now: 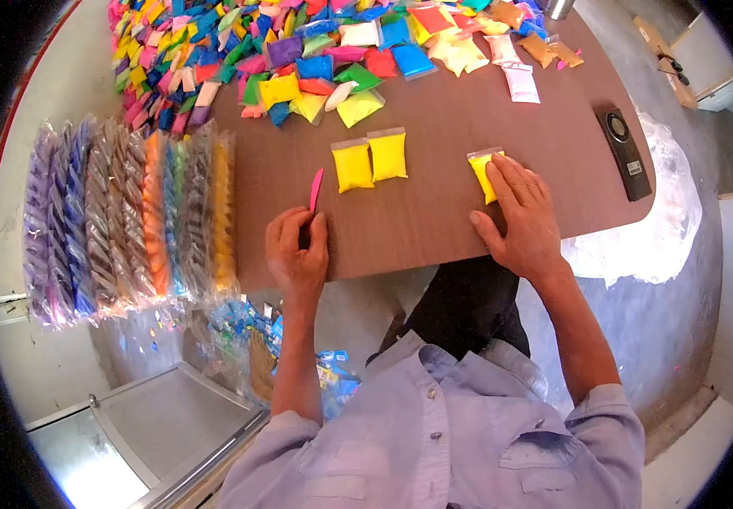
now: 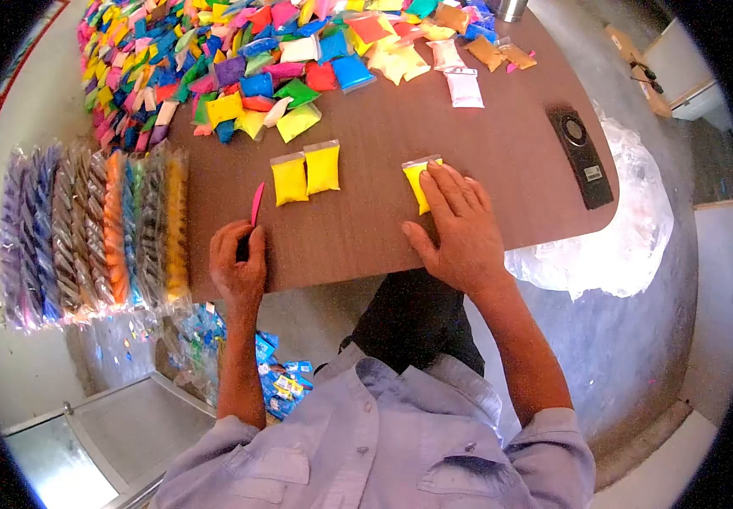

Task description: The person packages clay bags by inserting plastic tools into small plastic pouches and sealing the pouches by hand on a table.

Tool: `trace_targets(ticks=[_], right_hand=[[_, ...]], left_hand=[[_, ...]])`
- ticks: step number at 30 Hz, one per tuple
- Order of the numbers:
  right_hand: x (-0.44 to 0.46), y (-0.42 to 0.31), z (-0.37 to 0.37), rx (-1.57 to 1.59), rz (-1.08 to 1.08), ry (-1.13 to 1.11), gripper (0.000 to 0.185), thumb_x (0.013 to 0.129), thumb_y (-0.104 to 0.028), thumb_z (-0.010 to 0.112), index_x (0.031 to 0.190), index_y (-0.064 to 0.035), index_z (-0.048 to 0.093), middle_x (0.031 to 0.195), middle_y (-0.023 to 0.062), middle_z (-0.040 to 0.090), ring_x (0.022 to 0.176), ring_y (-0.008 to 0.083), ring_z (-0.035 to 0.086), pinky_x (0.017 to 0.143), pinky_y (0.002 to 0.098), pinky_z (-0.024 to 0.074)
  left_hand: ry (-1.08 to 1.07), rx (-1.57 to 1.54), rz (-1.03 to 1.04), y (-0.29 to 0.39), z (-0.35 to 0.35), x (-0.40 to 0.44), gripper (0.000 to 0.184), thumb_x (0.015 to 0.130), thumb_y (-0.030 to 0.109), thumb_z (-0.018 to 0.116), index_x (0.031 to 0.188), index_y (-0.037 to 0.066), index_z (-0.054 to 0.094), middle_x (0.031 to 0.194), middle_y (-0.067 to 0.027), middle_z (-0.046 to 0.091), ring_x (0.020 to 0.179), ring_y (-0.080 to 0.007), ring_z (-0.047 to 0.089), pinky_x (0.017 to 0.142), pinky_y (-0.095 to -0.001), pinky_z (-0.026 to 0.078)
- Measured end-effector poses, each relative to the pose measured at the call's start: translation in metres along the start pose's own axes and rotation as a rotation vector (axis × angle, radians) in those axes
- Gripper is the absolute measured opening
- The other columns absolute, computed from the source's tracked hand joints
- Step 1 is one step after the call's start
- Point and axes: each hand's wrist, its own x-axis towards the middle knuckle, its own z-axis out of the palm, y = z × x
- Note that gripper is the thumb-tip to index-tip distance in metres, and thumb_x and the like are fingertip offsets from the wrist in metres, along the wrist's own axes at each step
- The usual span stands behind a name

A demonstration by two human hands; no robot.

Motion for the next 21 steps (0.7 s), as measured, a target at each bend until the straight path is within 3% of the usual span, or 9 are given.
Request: trace_targets(ticks=[11,16,18,21], right_hand=[[-0.003,-0.001,-0.002,0.083,0.022,0.098,0.063,0.093,-0.031,0.074,0.145,0.0003,0.058,0.154,0.0216,0.054,0.143,0.0366,0.051,0.124,0.0501,0.0327],[-0.008,-0.003,-0.005,0.161,0.038,0.226,0.053,0.087,-0.019,0.079,0.136,-0.0017,0.066,0.146,0.0186,0.061,0.133,0.0372,0.058,0.117,0.0496,0.0426],[-0.011,-0.001,-0.004,0.184,0.035,0.267,0.049,0.086,-0.017,0.079,0.131,-0.0030,0.068,0.142,0.0175,0.063,0.131,0.0375,0.059,0.115,0.0493,0.0444],[-0.012,0.002,0.000,0.229,0.020,0.338,0.041,0.084,-0.014,0.080,0.123,-0.0047,0.071,0.134,0.0156,0.066,0.127,0.0375,0.062,0.111,0.0490,0.0475]], left_hand=[[0.009,0.037,-0.022,0.000,-0.001,0.000,0.016,0.089,0.011,0.083,0.101,0.002,0.077,0.115,-0.0142,0.071,0.107,-0.0310,0.068,0.094,-0.0399,0.056],[-0.081,-0.052,-0.100,-0.003,-0.006,0.015,0.013,0.092,0.010,0.078,0.102,0.001,0.076,0.108,-0.0145,0.071,0.100,-0.0305,0.069,0.088,-0.0405,0.055],[-0.095,0.073,0.040,-0.010,-0.004,0.022,0.010,0.098,0.010,0.071,0.102,0.001,0.072,0.106,-0.0167,0.068,0.098,-0.0325,0.068,0.081,-0.0430,0.055],[-0.177,0.278,0.050,-0.006,-0.006,0.026,0.010,0.101,0.013,0.067,0.103,0.003,0.070,0.102,-0.0182,0.067,0.095,-0.0339,0.068,0.079,-0.0446,0.054]])
